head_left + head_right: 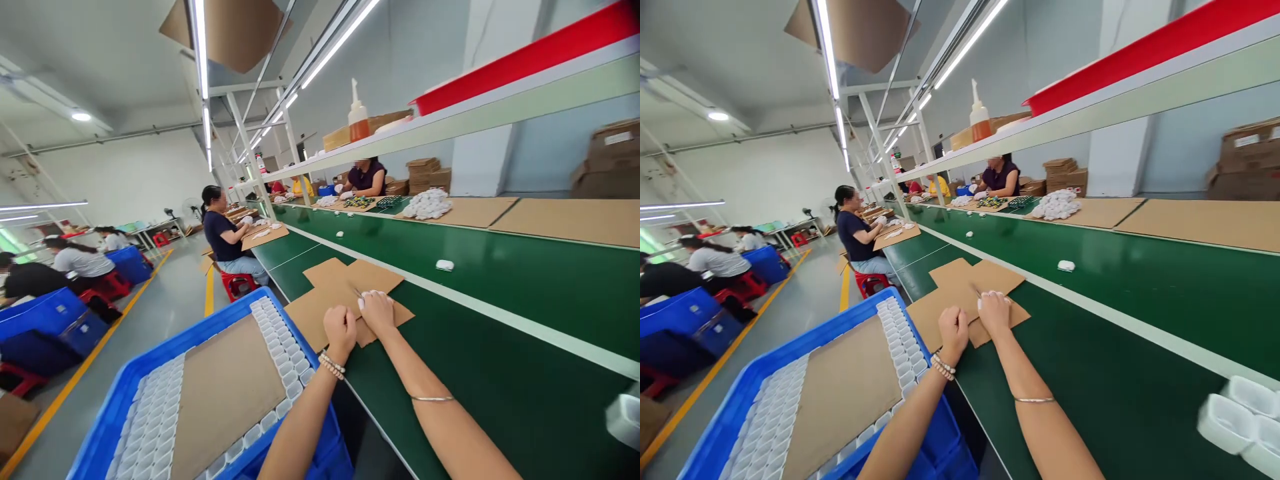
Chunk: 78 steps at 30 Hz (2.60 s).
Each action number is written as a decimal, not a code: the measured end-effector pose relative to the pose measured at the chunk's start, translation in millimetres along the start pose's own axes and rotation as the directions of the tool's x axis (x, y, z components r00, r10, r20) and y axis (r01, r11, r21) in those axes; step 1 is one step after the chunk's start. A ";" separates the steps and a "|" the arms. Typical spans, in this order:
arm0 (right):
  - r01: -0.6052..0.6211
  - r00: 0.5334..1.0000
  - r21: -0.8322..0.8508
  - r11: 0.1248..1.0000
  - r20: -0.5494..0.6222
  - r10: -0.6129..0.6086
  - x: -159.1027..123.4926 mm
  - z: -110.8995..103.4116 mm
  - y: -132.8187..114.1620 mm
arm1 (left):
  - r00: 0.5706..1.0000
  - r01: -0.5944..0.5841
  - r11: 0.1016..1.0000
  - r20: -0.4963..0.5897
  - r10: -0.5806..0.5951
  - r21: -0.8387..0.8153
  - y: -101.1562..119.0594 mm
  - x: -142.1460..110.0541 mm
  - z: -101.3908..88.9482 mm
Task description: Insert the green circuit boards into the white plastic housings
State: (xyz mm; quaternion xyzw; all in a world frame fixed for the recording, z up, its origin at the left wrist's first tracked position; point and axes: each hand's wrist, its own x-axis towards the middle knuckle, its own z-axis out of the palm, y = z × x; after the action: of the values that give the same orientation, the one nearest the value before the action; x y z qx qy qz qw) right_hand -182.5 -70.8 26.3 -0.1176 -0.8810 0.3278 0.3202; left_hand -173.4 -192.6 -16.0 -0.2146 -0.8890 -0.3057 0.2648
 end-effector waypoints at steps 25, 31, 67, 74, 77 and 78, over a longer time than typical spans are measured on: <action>0.006 1.000 0.362 0.932 -0.005 -0.004 52.2 -114.0 -14.1 | 0.982 0.156 0.983 0.126 -0.143 -0.099 -7.4 11.8 1.1; -0.087 0.950 0.402 0.911 0.310 -0.046 -75.4 -214.4 32.5 | 0.991 0.072 0.984 0.122 -0.052 -0.165 -8.0 11.1 -3.9; -0.145 0.935 -0.357 0.923 0.255 0.246 -38.1 -294.1 126.5 | 0.463 -0.127 0.470 0.367 0.807 -0.873 211.9 -33.3 103.4; -0.256 0.895 -0.543 0.800 0.180 0.409 44.0 -248.9 204.0 | 0.462 -0.144 0.453 0.345 0.817 -0.880 210.9 -27.4 94.2; -0.258 0.878 -0.551 0.793 0.208 0.431 45.7 -247.5 220.9 | 0.487 -0.133 0.439 0.327 0.810 -0.889 211.5 -25.0 93.2; -0.258 0.873 -0.545 0.798 0.223 0.434 44.7 -249.3 225.3 | 0.510 -0.117 0.433 0.319 0.798 -0.894 211.8 -25.3 93.3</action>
State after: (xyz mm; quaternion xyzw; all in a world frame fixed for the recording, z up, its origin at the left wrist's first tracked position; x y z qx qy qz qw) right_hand -57.5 243.8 45.6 -0.2997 -0.9392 0.1577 0.0571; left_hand -70.6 15.8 -3.0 -0.6670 -0.5722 -0.4536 -0.1482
